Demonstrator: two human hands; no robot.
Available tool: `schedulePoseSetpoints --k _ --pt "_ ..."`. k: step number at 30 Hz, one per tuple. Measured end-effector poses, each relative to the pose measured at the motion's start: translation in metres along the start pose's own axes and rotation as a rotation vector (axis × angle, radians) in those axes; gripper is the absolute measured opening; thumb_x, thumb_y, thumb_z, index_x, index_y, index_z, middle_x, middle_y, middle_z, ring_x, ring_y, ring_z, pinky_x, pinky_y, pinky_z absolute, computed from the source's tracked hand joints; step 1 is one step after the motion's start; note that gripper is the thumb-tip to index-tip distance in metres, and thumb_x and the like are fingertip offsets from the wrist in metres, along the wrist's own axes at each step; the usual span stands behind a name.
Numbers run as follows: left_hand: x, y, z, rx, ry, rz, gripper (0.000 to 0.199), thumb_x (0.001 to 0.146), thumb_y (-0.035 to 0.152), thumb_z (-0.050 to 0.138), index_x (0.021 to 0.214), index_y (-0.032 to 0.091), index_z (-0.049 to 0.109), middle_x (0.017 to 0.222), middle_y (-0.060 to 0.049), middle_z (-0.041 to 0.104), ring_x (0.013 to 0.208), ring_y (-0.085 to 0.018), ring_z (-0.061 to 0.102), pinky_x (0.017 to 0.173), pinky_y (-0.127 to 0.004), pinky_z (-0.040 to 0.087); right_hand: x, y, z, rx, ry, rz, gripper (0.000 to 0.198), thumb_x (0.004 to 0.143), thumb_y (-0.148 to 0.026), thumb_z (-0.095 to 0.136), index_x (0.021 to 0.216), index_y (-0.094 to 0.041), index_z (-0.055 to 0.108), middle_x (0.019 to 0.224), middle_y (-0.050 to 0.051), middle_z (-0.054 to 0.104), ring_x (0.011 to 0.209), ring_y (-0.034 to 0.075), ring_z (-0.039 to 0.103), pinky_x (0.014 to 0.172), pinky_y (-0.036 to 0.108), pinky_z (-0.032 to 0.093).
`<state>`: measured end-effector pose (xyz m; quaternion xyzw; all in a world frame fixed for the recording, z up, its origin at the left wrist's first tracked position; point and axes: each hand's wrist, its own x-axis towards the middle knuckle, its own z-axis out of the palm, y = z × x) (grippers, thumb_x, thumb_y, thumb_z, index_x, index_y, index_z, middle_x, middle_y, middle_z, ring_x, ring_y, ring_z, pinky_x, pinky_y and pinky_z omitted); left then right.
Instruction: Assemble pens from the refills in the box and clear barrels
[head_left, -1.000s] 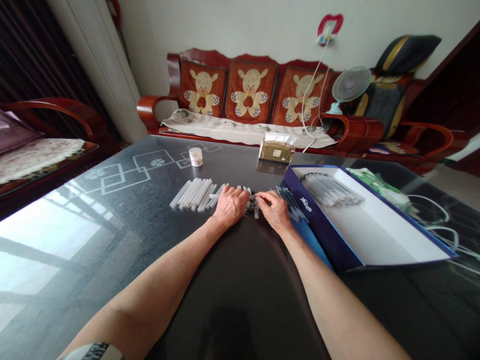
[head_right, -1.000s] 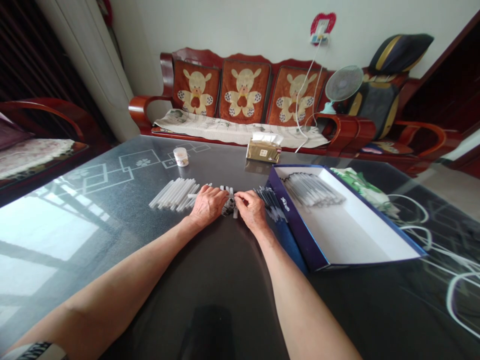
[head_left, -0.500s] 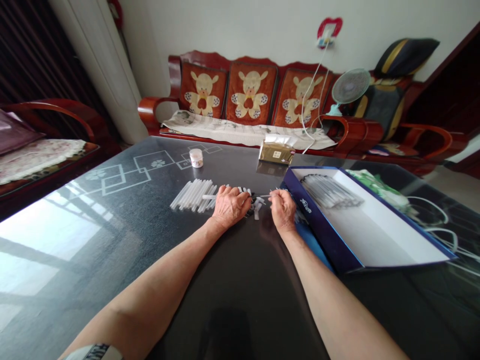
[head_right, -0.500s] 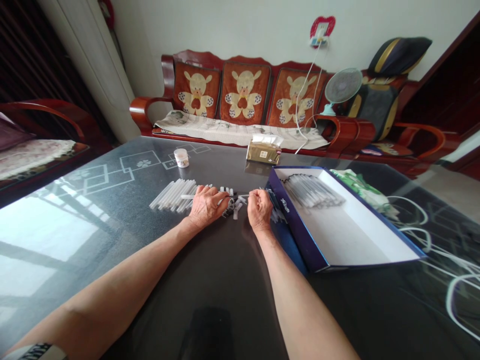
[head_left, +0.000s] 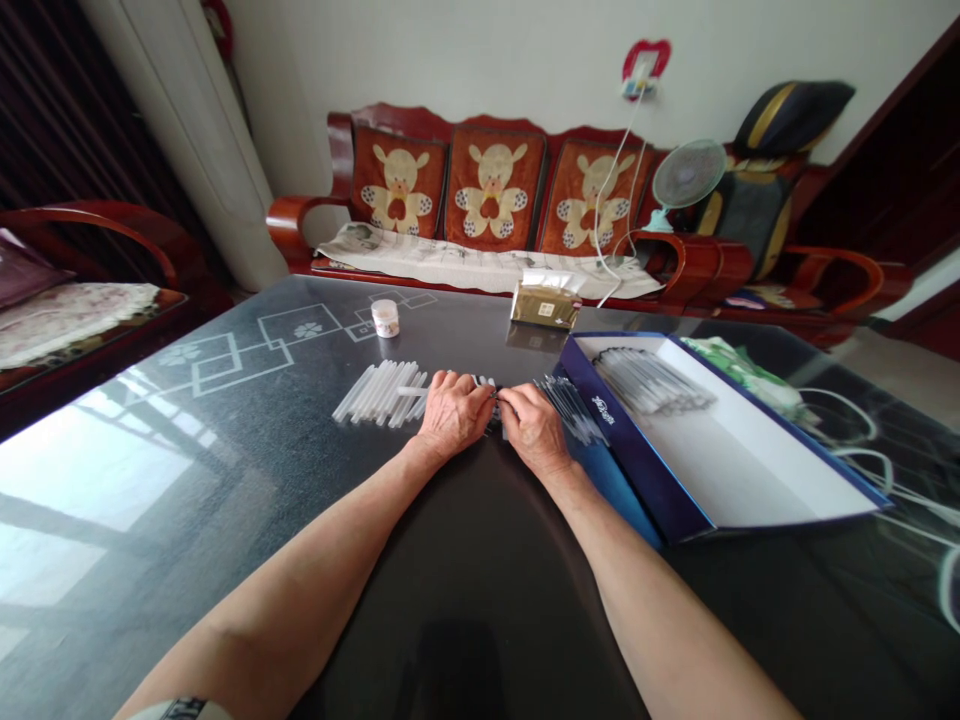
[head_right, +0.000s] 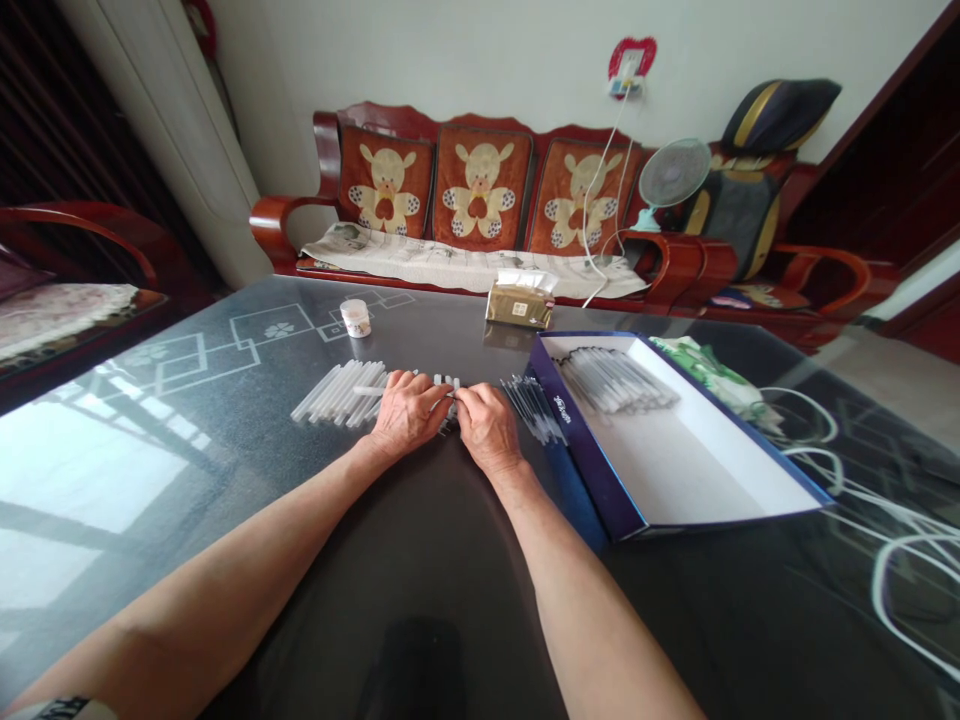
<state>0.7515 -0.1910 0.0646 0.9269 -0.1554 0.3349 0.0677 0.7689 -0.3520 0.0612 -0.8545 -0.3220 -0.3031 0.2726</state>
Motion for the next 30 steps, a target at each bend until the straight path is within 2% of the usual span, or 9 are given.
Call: schedulePoseSetpoints --k 3,7,12,16,18,22,28,30 --pt "0.000 -0.001 -0.001 0.017 0.030 -0.033 0.031 0.090 0.028 0.045 0.113 0.025 0.065 0.083 -0.007 0.061 0.079 -0.023 0.050 0.080 -0.039 0.032 0.000 0.010 -0.004 -0.034 0.021 0.062 0.022 0.092 -0.021 0.044 0.094 -0.019 0.066 0.091 0.008 0.061 0.088 0.019 0.058 0.083 0.029 0.046" --pt "0.001 -0.003 -0.001 0.048 0.036 -0.074 0.036 0.087 0.021 0.045 0.118 0.022 0.063 0.086 -0.008 0.062 0.081 -0.024 0.050 0.080 -0.040 0.033 -0.002 0.028 -0.010 -0.153 0.075 0.242 0.020 0.087 -0.019 0.048 0.094 -0.018 0.066 0.093 0.009 0.059 0.086 0.020 0.056 0.079 0.030 0.046" --pt "0.001 -0.002 0.000 0.012 0.010 -0.027 0.037 0.091 0.018 0.039 0.119 0.024 0.062 0.086 -0.008 0.063 0.082 -0.023 0.051 0.083 -0.041 0.035 -0.006 0.042 -0.011 -0.319 -0.015 0.381 0.018 0.079 -0.018 0.055 0.094 -0.018 0.065 0.087 0.009 0.060 0.079 0.021 0.054 0.073 0.033 0.043" --pt "0.001 -0.001 -0.002 -0.042 0.010 0.021 0.035 0.091 0.019 0.042 0.117 0.027 0.064 0.092 -0.008 0.065 0.086 -0.023 0.052 0.085 -0.042 0.035 -0.008 0.042 -0.010 -0.403 -0.017 0.409 0.012 0.076 -0.020 0.058 0.085 -0.019 0.065 0.084 0.008 0.058 0.077 0.021 0.051 0.072 0.034 0.040" --pt "0.001 0.001 -0.004 -0.065 0.028 0.048 0.033 0.090 0.019 0.044 0.114 0.031 0.065 0.105 -0.008 0.065 0.097 -0.024 0.052 0.088 -0.043 0.035 -0.007 0.040 -0.009 -0.409 -0.006 0.400 0.010 0.077 -0.023 0.058 0.083 -0.020 0.065 0.085 0.008 0.057 0.077 0.021 0.050 0.072 0.034 0.039" --pt "0.002 0.004 -0.009 -0.094 0.067 0.106 0.030 0.089 0.020 0.049 0.108 0.035 0.067 0.132 -0.004 0.054 0.117 -0.028 0.044 0.093 -0.045 0.037 -0.008 0.040 -0.006 -0.404 -0.051 0.378 0.012 0.080 -0.024 0.056 0.074 -0.021 0.067 0.080 0.008 0.055 0.078 0.022 0.049 0.072 0.036 0.037" --pt "0.000 0.006 -0.007 -0.259 0.137 0.166 0.032 0.091 0.012 0.041 0.111 0.023 0.062 0.130 -0.010 0.052 0.117 -0.020 0.049 0.096 -0.038 0.046 -0.011 0.050 -0.006 -0.410 -0.077 0.459 0.016 0.079 -0.020 0.053 0.077 -0.020 0.069 0.085 0.010 0.057 0.086 0.026 0.050 0.081 0.044 0.037" --pt "-0.001 0.007 -0.006 -0.309 0.170 0.156 0.031 0.092 0.010 0.037 0.111 0.019 0.059 0.131 -0.012 0.051 0.119 -0.018 0.051 0.097 -0.034 0.047 -0.010 0.052 -0.007 -0.384 -0.037 0.488 0.018 0.078 -0.019 0.053 0.083 -0.019 0.070 0.088 0.012 0.059 0.089 0.027 0.052 0.084 0.046 0.038"
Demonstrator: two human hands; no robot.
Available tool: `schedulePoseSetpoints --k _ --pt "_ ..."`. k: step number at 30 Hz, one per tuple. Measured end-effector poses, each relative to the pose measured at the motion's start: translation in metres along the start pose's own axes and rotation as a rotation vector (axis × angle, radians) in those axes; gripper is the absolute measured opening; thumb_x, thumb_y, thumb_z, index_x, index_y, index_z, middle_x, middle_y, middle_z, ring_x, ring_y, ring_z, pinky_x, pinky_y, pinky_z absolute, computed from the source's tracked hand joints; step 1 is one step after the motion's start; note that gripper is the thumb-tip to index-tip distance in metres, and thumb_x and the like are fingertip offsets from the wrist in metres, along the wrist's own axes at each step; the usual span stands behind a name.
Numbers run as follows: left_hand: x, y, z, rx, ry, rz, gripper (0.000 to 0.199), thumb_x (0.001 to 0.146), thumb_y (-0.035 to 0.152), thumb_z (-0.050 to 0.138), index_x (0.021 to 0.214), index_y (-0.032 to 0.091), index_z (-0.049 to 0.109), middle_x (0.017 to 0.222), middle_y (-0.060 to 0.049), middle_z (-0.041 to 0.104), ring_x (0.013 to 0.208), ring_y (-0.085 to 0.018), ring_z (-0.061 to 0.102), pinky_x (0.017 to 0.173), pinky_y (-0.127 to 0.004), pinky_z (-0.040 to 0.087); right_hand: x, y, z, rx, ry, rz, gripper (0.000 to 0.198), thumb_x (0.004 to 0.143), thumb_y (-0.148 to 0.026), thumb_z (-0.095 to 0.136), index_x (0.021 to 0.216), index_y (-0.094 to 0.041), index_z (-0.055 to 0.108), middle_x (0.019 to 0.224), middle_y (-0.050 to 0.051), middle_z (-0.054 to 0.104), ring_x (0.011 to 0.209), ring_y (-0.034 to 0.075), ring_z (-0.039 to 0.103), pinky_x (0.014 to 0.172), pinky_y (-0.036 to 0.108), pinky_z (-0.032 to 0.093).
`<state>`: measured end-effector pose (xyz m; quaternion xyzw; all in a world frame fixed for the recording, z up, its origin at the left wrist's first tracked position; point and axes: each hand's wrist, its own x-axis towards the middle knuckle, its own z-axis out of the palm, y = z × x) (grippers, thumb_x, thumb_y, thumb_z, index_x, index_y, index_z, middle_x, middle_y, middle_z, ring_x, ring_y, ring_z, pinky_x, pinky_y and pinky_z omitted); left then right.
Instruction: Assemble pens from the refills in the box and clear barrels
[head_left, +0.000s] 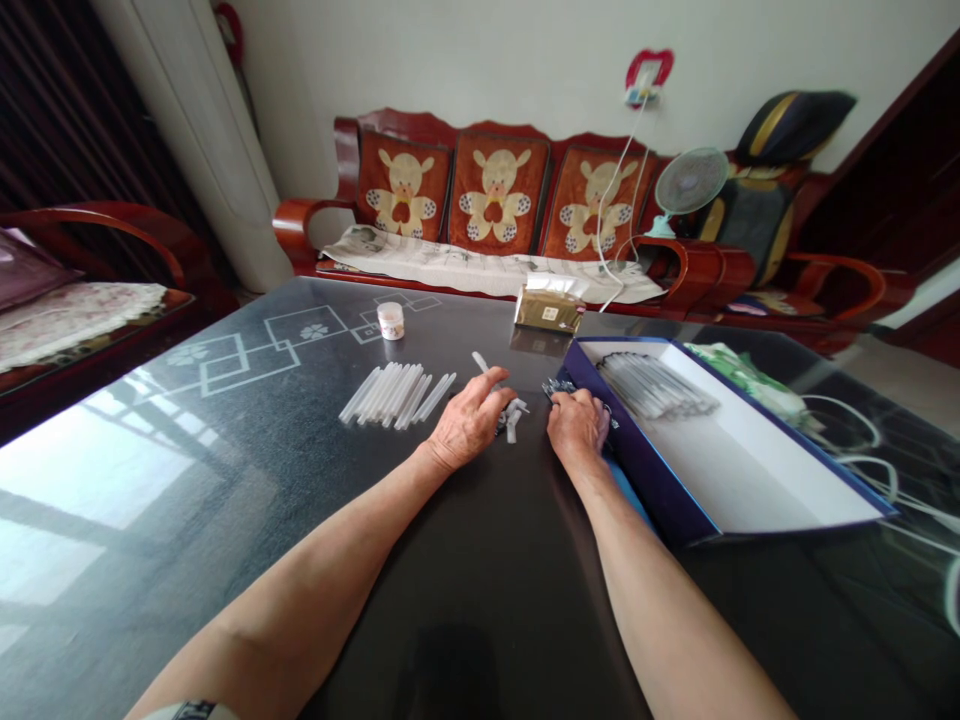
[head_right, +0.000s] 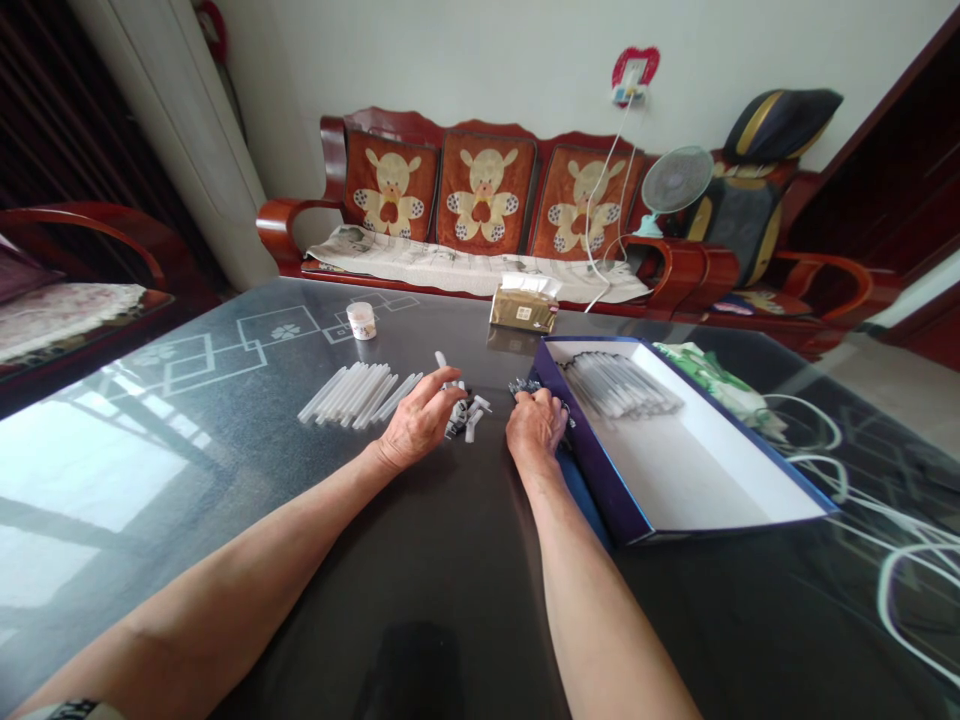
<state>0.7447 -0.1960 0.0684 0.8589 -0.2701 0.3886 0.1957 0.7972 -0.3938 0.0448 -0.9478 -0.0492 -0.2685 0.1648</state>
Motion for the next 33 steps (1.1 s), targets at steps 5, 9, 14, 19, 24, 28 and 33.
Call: schedulePoseSetpoints --k 5,9,14,19,24,28,33 --pt "0.001 0.008 -0.001 -0.092 -0.010 0.034 0.030 0.092 0.008 0.032 0.113 0.018 0.053 0.134 -0.012 0.052 0.126 -0.016 0.049 0.099 -0.030 0.048 0.003 -0.015 -0.005 0.483 0.110 -0.038 0.029 0.083 -0.025 0.046 0.103 -0.017 0.065 0.101 0.012 0.065 0.094 0.023 0.059 0.086 0.040 0.046" --pt "0.004 0.021 -0.005 -0.178 -0.059 0.142 0.032 0.092 0.007 0.032 0.116 0.017 0.051 0.136 -0.013 0.051 0.129 -0.015 0.047 0.098 -0.028 0.049 0.005 -0.035 -0.005 1.074 -0.066 0.274 0.036 0.084 -0.043 0.049 0.109 -0.019 0.060 0.099 0.008 0.070 0.079 0.019 0.066 0.062 0.030 0.052" --pt "0.003 0.030 -0.005 -0.232 -0.095 0.199 0.032 0.092 0.009 0.033 0.118 0.017 0.050 0.138 -0.013 0.050 0.125 -0.015 0.051 0.093 -0.026 0.053 0.012 -0.037 -0.005 1.612 -0.181 0.677 0.022 0.073 -0.038 0.068 0.081 -0.019 0.061 0.073 0.001 0.068 0.058 0.011 0.061 0.041 0.018 0.042" --pt "-0.001 0.020 0.002 -0.158 -0.010 0.116 0.030 0.093 0.010 0.033 0.113 0.015 0.054 0.131 -0.013 0.056 0.119 -0.014 0.056 0.094 -0.025 0.051 0.018 -0.026 -0.011 1.818 -0.147 0.783 0.021 0.065 -0.024 0.078 0.075 -0.018 0.060 0.065 -0.004 0.063 0.052 0.006 0.057 0.042 0.015 0.044" --pt "0.000 0.011 0.004 0.076 -0.039 -0.075 0.032 0.094 0.016 0.034 0.119 0.016 0.055 0.112 -0.011 0.065 0.102 -0.017 0.063 0.088 -0.029 0.052 0.015 -0.030 -0.016 1.804 -0.116 0.714 0.026 0.064 -0.020 0.076 0.085 -0.021 0.062 0.081 -0.003 0.070 0.061 0.007 0.062 0.049 0.016 0.047" --pt "0.003 0.014 0.003 0.227 -0.186 -0.157 0.031 0.097 0.027 0.036 0.118 0.018 0.056 0.088 -0.008 0.066 0.082 -0.018 0.064 0.074 -0.027 0.050 0.012 -0.036 -0.019 1.759 -0.163 0.624 0.030 0.064 -0.021 0.076 0.090 -0.023 0.063 0.089 -0.002 0.071 0.069 0.009 0.064 0.054 0.019 0.049" --pt "0.005 0.020 0.004 0.250 -0.281 -0.213 0.031 0.098 0.030 0.033 0.117 0.017 0.054 0.086 -0.008 0.065 0.078 -0.018 0.065 0.062 -0.024 0.046 0.006 -0.045 -0.021 1.743 -0.283 0.471 0.031 0.065 -0.024 0.075 0.093 -0.024 0.063 0.096 -0.001 0.071 0.077 0.012 0.065 0.062 0.023 0.052"
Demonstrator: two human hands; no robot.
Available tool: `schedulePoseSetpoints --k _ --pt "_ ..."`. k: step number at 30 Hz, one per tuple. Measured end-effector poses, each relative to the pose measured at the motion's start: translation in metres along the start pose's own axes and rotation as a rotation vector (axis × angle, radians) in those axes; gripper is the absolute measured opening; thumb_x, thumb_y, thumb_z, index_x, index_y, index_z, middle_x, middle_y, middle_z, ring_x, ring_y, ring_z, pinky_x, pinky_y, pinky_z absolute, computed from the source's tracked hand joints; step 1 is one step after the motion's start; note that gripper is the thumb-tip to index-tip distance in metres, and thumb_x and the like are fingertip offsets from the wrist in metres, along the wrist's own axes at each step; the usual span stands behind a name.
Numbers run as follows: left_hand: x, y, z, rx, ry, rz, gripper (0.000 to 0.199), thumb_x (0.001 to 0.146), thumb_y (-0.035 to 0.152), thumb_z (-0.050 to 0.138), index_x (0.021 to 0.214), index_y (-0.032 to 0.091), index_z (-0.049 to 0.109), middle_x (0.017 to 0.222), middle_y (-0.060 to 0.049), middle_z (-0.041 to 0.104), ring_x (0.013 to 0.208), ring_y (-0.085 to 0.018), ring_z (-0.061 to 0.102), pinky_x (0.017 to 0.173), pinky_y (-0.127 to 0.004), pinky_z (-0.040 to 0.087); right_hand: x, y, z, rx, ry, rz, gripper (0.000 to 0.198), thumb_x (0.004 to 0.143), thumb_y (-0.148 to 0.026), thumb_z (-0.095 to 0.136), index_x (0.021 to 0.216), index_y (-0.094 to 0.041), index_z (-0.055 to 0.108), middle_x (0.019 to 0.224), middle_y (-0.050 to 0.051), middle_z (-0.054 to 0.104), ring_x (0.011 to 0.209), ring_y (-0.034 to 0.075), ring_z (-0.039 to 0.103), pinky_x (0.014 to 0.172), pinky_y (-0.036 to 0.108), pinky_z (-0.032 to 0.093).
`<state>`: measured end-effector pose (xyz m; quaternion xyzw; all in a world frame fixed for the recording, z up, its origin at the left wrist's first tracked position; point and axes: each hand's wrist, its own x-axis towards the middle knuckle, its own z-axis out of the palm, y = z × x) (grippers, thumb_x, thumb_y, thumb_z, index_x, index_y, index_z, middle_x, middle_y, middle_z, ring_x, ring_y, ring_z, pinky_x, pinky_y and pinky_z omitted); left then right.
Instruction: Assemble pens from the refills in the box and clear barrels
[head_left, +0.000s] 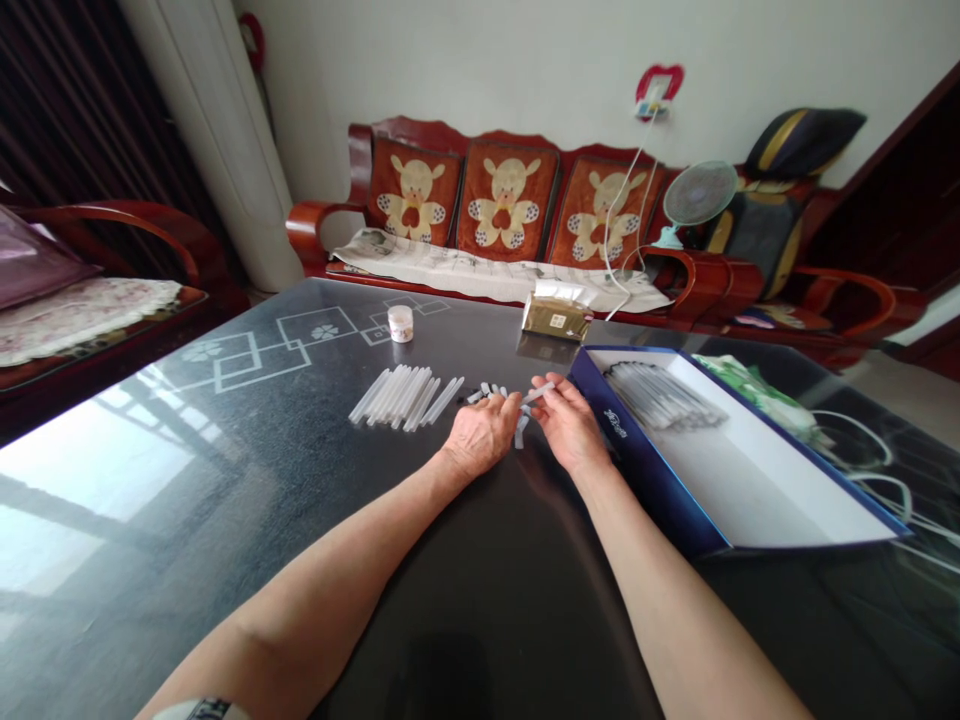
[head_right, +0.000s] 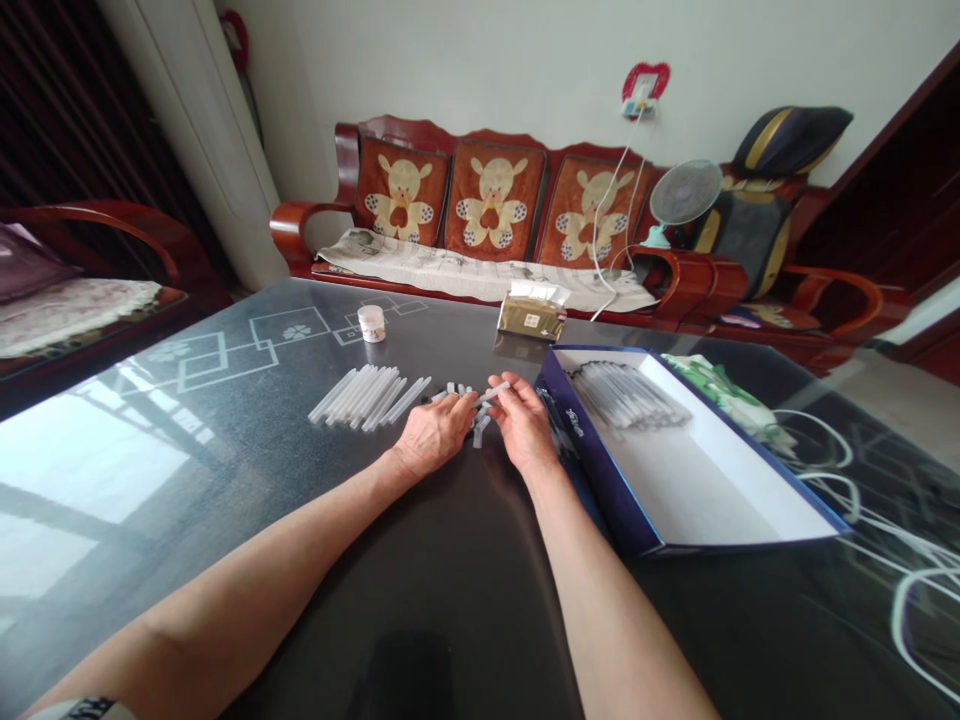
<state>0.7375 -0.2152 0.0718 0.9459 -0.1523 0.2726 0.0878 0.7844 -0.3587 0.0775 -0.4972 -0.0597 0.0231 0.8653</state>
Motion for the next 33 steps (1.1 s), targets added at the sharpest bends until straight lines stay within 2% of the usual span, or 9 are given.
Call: schedulePoseSetpoints --k 3,7,10,19,26,30,33 --pt "0.000 0.001 0.000 -0.056 -0.025 -0.048 0.029 0.098 0.029 0.034 0.113 0.017 0.055 0.088 -0.008 0.065 0.076 -0.019 0.065 0.057 -0.025 0.044 -0.004 0.001 0.004 -0.011 -0.081 0.010 0.031 0.065 -0.024 0.075 0.093 -0.024 0.062 0.099 0.000 0.071 0.084 0.013 0.066 0.070 0.026 0.053" --pt "0.001 0.002 -0.003 -0.148 -0.060 -0.119 0.025 0.097 0.031 0.037 0.093 0.017 0.058 0.084 -0.007 0.066 0.072 -0.018 0.064 0.058 -0.026 0.045 -0.006 0.001 0.010 0.013 -0.113 0.035 0.036 0.064 -0.024 0.075 0.097 -0.024 0.061 0.103 0.001 0.070 0.089 0.015 0.066 0.074 0.028 0.053" --pt "0.002 0.002 -0.005 -0.140 -0.075 -0.160 0.024 0.096 0.032 0.040 0.089 0.017 0.057 0.085 -0.007 0.066 0.072 -0.018 0.064 0.058 -0.026 0.046 -0.007 0.003 0.012 0.051 -0.056 0.050 0.037 0.065 -0.030 0.075 0.099 -0.024 0.060 0.102 0.001 0.069 0.088 0.015 0.066 0.073 0.030 0.054" --pt "0.002 0.005 -0.008 -0.045 -0.065 -0.152 0.033 0.099 0.039 0.032 0.098 0.019 0.058 0.089 -0.007 0.065 0.081 -0.018 0.065 0.058 -0.024 0.044 -0.015 0.014 0.023 0.031 0.081 0.038 0.031 0.060 -0.035 0.082 0.075 -0.018 0.061 0.072 -0.003 0.067 0.063 0.010 0.060 0.058 0.022 0.048" --pt "0.003 0.006 -0.011 -0.064 -0.199 -0.170 0.032 0.099 0.032 0.030 0.099 0.016 0.057 0.093 -0.009 0.067 0.080 -0.020 0.066 0.063 -0.026 0.045 -0.019 0.025 0.033 0.082 0.257 0.002 0.031 0.061 -0.037 0.080 0.081 -0.019 0.065 0.076 0.000 0.072 0.066 0.013 0.064 0.060 0.025 0.051" --pt "0.004 0.009 -0.014 -0.128 -0.252 -0.184 0.029 0.097 0.027 0.033 0.099 0.015 0.059 0.091 -0.010 0.069 0.078 -0.022 0.066 0.063 -0.028 0.045 -0.018 0.027 0.032 0.097 0.255 -0.011 0.030 0.063 -0.037 0.078 0.083 -0.018 0.065 0.077 0.001 0.072 0.069 0.013 0.065 0.062 0.026 0.052" --pt "0.006 0.011 -0.015 -0.234 -0.225 -0.246 0.030 0.096 0.031 0.035 0.093 0.016 0.062 0.083 -0.010 0.069 0.074 -0.021 0.066 0.066 -0.028 0.045 -0.017 0.025 0.029 0.113 0.229 -0.024 0.028 0.065 -0.036 0.077 0.082 -0.017 0.065 0.073 0.000 0.070 0.066 0.012 0.063 0.061 0.025 0.050"
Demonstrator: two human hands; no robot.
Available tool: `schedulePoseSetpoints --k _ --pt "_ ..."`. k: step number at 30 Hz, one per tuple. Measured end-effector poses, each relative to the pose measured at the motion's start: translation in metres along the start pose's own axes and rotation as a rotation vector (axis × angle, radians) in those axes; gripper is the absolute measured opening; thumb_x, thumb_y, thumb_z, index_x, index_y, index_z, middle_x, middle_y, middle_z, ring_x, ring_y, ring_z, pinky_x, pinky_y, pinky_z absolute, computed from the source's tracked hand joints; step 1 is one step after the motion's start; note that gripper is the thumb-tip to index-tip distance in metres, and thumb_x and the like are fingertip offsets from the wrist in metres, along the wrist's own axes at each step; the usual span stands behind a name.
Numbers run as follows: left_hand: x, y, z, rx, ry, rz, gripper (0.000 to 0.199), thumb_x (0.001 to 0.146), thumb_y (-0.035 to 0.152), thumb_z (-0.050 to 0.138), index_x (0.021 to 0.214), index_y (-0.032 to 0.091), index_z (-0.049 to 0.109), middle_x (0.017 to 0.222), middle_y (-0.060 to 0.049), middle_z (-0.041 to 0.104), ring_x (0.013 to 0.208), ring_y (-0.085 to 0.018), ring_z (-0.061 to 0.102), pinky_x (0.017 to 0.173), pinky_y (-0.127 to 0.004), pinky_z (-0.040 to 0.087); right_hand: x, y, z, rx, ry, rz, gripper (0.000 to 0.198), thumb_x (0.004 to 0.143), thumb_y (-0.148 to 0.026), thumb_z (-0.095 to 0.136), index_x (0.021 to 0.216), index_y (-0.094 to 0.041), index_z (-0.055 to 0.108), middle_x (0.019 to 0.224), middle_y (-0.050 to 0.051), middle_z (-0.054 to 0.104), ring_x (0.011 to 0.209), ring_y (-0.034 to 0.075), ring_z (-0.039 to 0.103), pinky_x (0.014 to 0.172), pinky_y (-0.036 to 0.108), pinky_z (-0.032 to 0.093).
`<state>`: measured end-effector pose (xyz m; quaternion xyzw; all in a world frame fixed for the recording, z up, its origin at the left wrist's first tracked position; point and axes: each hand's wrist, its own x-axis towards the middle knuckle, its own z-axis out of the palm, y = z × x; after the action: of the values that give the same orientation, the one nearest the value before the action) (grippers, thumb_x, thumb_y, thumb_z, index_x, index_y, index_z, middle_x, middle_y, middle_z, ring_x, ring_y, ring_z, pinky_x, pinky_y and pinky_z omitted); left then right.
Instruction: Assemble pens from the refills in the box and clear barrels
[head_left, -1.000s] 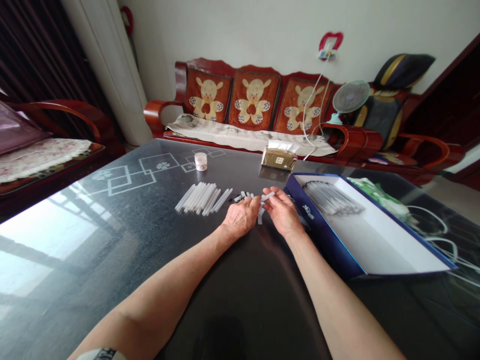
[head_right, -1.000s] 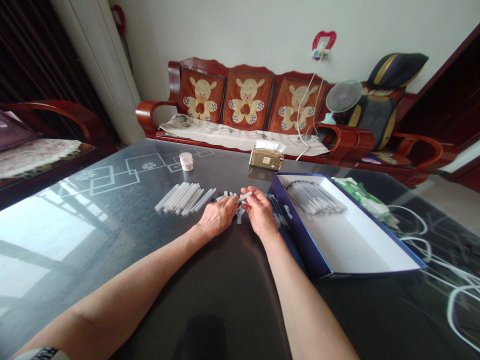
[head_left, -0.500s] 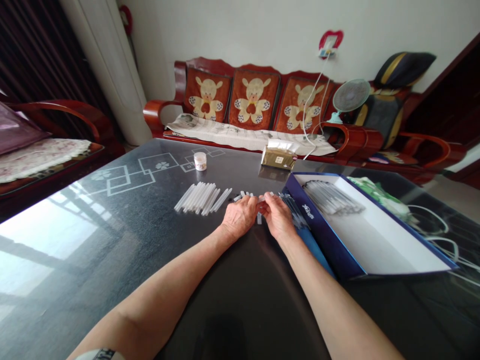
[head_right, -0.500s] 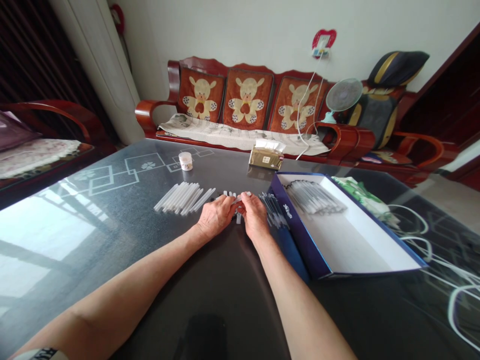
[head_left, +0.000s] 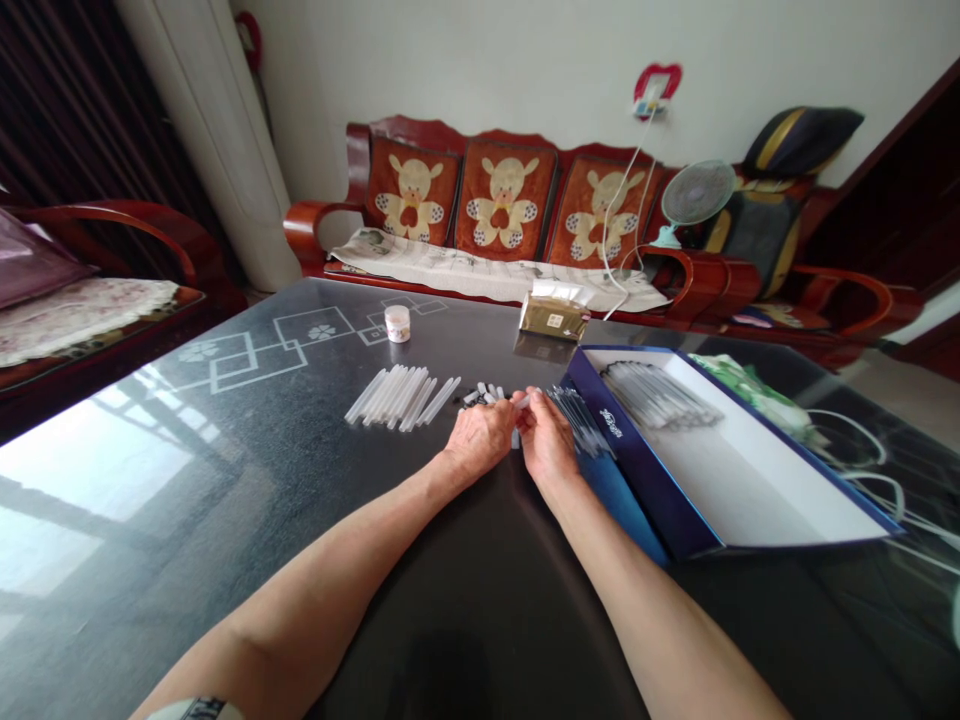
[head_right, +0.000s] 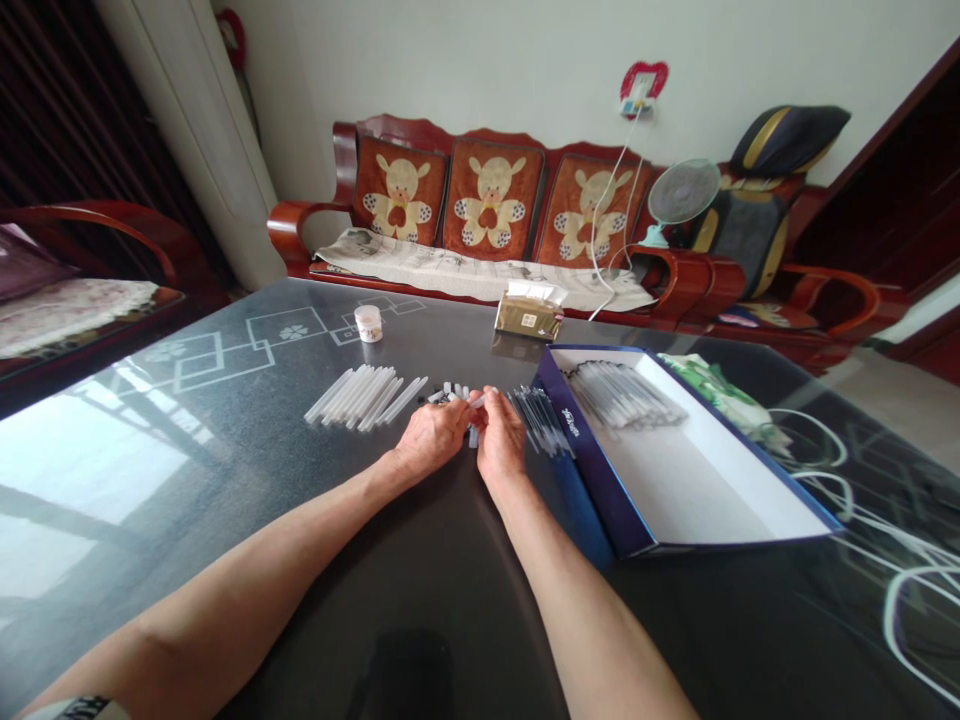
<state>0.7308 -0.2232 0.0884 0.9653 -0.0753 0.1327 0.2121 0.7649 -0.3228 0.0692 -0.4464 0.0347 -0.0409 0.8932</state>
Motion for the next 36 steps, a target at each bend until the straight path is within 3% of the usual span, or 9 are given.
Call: schedulePoseSetpoints --k 5,11,13,15,20,23,25,28,36 --pt "0.005 0.006 -0.005 -0.452 -0.025 -0.072 0.034 0.092 0.030 0.043 0.064 0.016 0.056 0.056 -0.002 0.059 0.054 -0.012 0.057 0.058 -0.022 0.042 0.001 -0.004 0.000 0.044 -0.050 0.000 0.025 0.069 -0.035 0.075 0.081 -0.017 0.063 0.069 -0.001 0.068 0.063 0.011 0.062 0.060 0.024 0.049" --pt "0.010 0.003 -0.009 -1.397 -0.451 -0.400 0.027 0.091 0.033 0.044 0.072 0.016 0.051 0.047 0.006 0.043 0.030 -0.004 0.031 0.034 -0.017 0.020 0.006 -0.017 -0.001 0.122 -0.095 0.078 0.017 0.076 -0.032 0.070 0.083 -0.018 0.062 0.071 -0.002 0.066 0.063 0.010 0.062 0.061 0.023 0.052" --pt "0.009 0.001 -0.010 -1.599 -0.604 -0.396 0.024 0.091 0.034 0.047 0.076 0.015 0.051 0.047 0.007 0.041 0.030 -0.003 0.026 0.033 -0.015 0.018 0.016 -0.025 -0.007 0.157 -0.045 0.076 0.014 0.079 -0.032 0.067 0.082 -0.020 0.061 0.070 -0.004 0.065 0.062 0.009 0.061 0.063 0.024 0.053" --pt "0.008 0.000 -0.010 -1.707 -0.622 -0.331 0.025 0.089 0.037 0.051 0.078 0.015 0.053 0.048 0.008 0.041 0.031 -0.002 0.026 0.033 -0.015 0.018 0.026 -0.031 -0.017 0.132 0.032 0.018 0.014 0.079 -0.032 0.066 0.084 -0.020 0.062 0.069 -0.004 0.064 0.065 0.009 0.062 0.067 0.024 0.053" --pt "0.012 -0.006 -0.007 -1.551 -0.116 -0.202 0.033 0.082 0.046 0.060 0.079 0.013 0.057 0.047 0.006 0.047 0.033 -0.003 0.035 0.034 -0.016 0.023 0.036 -0.025 -0.040 -0.441 0.063 -0.320 0.035 0.075 -0.044 0.065 0.098 -0.017 0.066 0.085 0.004 0.069 0.078 0.015 0.065 0.068 0.028 0.052" --pt "0.017 -0.015 -0.001 -1.409 0.065 -0.185 0.037 0.079 0.051 0.061 0.078 0.014 0.059 0.047 0.006 0.049 0.034 -0.004 0.038 0.035 -0.017 0.025 0.035 -0.017 -0.046 -0.896 0.003 -0.550 0.032 0.076 -0.043 0.060 0.093 -0.017 0.069 0.092 0.008 0.070 0.081 0.018 0.064 0.077 0.033 0.051" --pt "0.019 -0.020 0.003 -1.328 0.130 -0.186 0.039 0.078 0.053 0.060 0.077 0.015 0.060 0.048 0.006 0.049 0.034 -0.004 0.039 0.035 -0.018 0.026 0.035 -0.013 -0.048 -1.117 -0.038 -0.633 0.029 0.076 -0.039 0.058 0.093 -0.018 0.070 0.087 0.007 0.070 0.077 0.019 0.064 0.080 0.034 0.050" --pt "0.020 -0.026 0.007 -1.215 0.214 -0.165 0.039 0.079 0.055 0.058 0.075 0.016 0.061 0.047 0.007 0.049 0.035 -0.004 0.040 0.036 -0.018 0.029 0.035 -0.009 -0.051 -1.279 -0.070 -0.631 0.029 0.075 -0.035 0.058 0.095 -0.017 0.067 0.075 0.006 0.069 0.071 0.019 0.063 0.077 0.033 0.049" --pt "0.017 -0.026 0.006 -1.045 0.227 -0.203 0.035 0.085 0.049 0.052 0.076 0.016 0.061 0.050 0.006 0.050 0.037 -0.005 0.042 0.040 -0.017 0.032 0.032 -0.008 -0.046 -1.373 -0.073 -0.652 0.018 0.074 -0.036 0.057 0.080 -0.019 0.062 0.076 0.005 0.065 0.067 0.018 0.060 0.074 0.032 0.047"
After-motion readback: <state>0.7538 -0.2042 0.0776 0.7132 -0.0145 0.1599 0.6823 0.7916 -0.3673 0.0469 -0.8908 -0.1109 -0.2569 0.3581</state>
